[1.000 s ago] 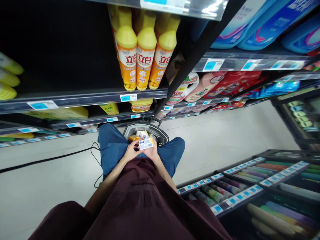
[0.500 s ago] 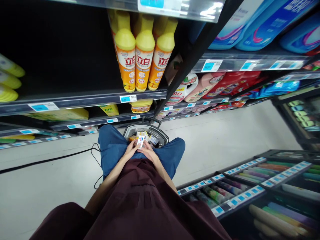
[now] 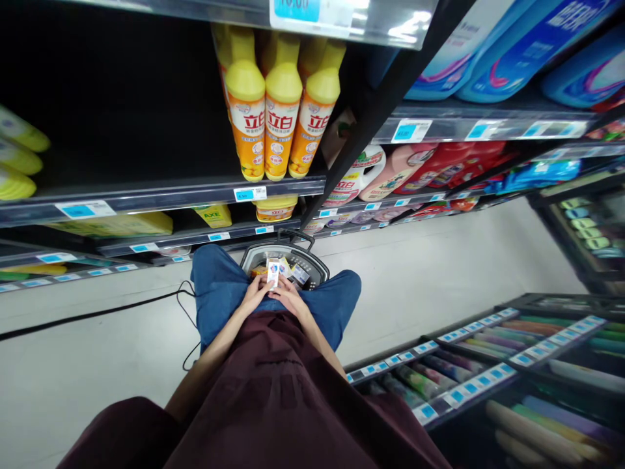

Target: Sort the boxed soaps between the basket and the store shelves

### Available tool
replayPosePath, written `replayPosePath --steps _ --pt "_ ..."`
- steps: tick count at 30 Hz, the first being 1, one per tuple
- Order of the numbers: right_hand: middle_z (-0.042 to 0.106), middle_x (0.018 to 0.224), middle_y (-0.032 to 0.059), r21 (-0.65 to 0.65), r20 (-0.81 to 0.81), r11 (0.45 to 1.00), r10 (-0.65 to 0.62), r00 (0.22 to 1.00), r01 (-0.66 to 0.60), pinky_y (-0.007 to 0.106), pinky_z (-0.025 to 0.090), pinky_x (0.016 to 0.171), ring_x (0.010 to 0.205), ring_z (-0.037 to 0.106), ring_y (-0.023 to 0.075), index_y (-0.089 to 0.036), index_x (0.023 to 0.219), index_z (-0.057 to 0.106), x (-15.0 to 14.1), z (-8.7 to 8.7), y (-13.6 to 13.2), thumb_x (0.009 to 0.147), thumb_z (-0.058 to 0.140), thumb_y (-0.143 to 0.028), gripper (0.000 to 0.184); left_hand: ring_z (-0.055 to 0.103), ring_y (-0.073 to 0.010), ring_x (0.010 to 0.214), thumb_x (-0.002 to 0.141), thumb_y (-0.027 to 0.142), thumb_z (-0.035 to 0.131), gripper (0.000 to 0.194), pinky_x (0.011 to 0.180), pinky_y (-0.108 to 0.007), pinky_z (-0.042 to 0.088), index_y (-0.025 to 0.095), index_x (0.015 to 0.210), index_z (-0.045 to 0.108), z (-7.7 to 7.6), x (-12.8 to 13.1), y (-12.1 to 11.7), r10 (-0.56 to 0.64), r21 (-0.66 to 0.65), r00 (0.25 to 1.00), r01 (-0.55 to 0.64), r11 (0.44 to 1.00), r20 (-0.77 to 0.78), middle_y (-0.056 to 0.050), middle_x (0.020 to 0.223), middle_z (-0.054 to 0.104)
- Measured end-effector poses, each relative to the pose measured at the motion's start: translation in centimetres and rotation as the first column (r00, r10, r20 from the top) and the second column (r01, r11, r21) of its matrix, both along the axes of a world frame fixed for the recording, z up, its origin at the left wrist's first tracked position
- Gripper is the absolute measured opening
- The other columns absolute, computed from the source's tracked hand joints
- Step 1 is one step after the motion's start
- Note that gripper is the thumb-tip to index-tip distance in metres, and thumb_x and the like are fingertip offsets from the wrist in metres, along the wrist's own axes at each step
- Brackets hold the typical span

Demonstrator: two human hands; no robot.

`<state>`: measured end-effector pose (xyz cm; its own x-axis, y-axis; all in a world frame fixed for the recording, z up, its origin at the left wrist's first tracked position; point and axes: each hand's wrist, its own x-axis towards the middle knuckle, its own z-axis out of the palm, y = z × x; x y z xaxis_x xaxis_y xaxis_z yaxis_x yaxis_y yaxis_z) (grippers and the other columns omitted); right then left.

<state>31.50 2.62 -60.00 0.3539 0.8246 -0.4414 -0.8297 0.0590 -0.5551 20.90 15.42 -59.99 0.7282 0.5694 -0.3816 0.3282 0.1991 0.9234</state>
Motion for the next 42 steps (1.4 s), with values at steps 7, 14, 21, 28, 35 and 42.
replayPosePath --steps 7,14,21,28,35,42 --pt "0.070 0.131 0.0019 -0.002 0.016 1.000 -0.009 1.000 0.009 0.037 0.063 0.082 0.092 0.073 0.0181 -0.029 0.125 0.065 0.0 -0.1 0.1 0.076 0.077 -0.009 0.055 0.072 -0.0283 0.106 0.084 0.055 0.068 0.053 0.096 -0.045 0.058 0.021 0.124 0.064 0.3 -0.1 -0.1 -0.042 0.090 0.999 0.043 0.995 -0.007 -0.010 0.116 0.075" --pt "0.063 0.143 0.0036 -0.013 0.082 0.997 -0.076 0.994 0.078 0.035 0.063 0.081 0.103 0.071 0.0203 -0.030 0.132 0.059 -0.2 -0.4 0.2 0.066 0.083 -0.008 0.074 0.052 -0.0292 0.139 0.090 0.048 0.063 0.048 0.122 -0.050 0.036 0.022 0.130 0.064 1.3 0.1 -0.3 -0.111 0.372 0.986 0.058 0.926 0.125 -0.014 0.142 0.059" --pt "0.069 0.134 0.0062 -0.075 0.197 0.991 -0.096 0.976 0.112 0.029 0.062 0.076 0.083 0.073 0.0162 -0.024 0.129 0.066 -0.6 -1.4 0.4 0.052 0.088 -0.003 0.083 0.061 -0.0318 0.124 0.078 0.052 0.077 0.062 0.107 -0.049 0.050 0.021 0.128 0.060 1.1 -0.2 -0.9 -0.006 0.317 0.997 -0.019 0.948 0.077 -0.013 0.131 0.064" --pt "0.079 0.097 0.0035 -0.055 0.157 0.984 -0.159 0.975 0.170 0.028 0.062 0.065 0.064 0.067 0.0118 -0.023 0.107 0.075 0.0 -0.1 0.2 0.075 0.084 -0.031 0.035 0.072 -0.0277 0.097 0.080 0.074 0.063 0.075 0.073 -0.036 0.059 0.017 0.129 0.060 0.4 0.1 0.1 0.270 -0.303 0.955 -0.224 0.926 0.121 -0.014 0.120 0.073" --pt "0.074 0.076 -0.0014 -0.084 0.146 0.982 -0.156 0.977 0.170 0.026 0.059 0.061 0.058 0.064 0.0113 -0.021 0.094 0.075 -0.1 -1.0 0.3 0.064 0.093 -0.035 0.038 0.065 -0.0167 0.059 0.081 0.064 0.070 0.062 0.051 -0.025 0.045 0.007 0.106 0.072 0.4 0.7 -0.4 0.309 -0.567 0.950 -0.272 0.778 -0.031 -0.010 0.079 0.076" --pt "0.071 0.069 -0.0029 -0.084 0.130 0.981 -0.163 0.978 0.175 0.028 0.059 0.067 0.063 0.066 0.0124 -0.021 0.084 0.072 0.1 -1.1 0.2 0.064 0.094 -0.033 0.032 0.045 -0.0114 0.032 0.081 0.062 0.068 0.056 0.036 -0.025 0.027 0.007 0.090 0.072 0.1 0.9 -0.7 0.203 -0.565 0.973 -0.228 0.793 -0.109 -0.001 0.047 0.061"
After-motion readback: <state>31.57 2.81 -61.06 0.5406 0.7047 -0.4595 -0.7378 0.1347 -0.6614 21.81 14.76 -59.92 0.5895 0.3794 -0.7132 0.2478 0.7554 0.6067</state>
